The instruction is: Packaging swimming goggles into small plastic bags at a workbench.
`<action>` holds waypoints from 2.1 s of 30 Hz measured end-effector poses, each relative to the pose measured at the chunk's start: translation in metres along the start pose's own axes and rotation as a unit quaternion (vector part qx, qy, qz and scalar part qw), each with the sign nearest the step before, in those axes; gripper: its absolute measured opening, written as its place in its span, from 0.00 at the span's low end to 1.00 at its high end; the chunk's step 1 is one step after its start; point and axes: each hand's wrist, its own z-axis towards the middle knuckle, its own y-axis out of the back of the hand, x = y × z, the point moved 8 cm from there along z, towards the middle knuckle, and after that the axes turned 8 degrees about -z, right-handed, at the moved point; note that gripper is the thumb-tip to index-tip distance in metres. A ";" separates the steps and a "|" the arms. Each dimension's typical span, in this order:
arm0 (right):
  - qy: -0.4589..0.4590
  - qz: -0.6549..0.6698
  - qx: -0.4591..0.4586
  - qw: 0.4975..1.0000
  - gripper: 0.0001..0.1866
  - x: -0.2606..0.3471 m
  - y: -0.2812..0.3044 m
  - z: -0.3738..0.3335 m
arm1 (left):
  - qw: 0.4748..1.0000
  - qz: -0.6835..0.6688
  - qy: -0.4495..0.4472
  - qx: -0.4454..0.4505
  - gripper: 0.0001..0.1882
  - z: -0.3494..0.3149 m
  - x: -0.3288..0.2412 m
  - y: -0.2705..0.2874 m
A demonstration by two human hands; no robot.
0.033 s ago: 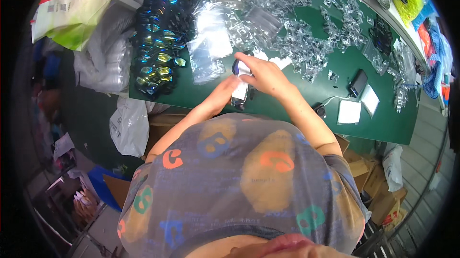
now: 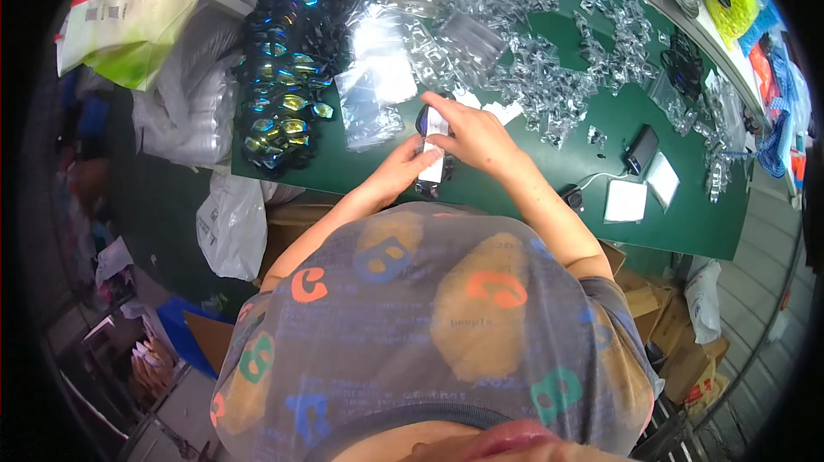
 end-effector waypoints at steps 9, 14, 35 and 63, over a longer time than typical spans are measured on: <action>-0.217 0.267 -0.221 0.912 0.26 -0.053 -0.006 -0.039 | 0.974 -0.203 0.094 0.042 0.22 -0.004 0.003 0.005; -0.243 0.722 0.013 0.647 0.33 -0.059 -0.093 -0.029 | 0.966 -0.233 0.061 0.096 0.27 0.001 -0.044 -0.025; -0.070 0.374 -0.183 0.906 0.09 -0.044 0.021 0.091 | 0.984 -0.162 -0.051 0.046 0.15 0.017 -0.056 -0.028; -0.171 0.361 -0.282 0.873 0.17 -0.044 -0.045 0.064 | 0.999 -0.028 0.046 -0.003 0.19 -0.002 -0.035 0.004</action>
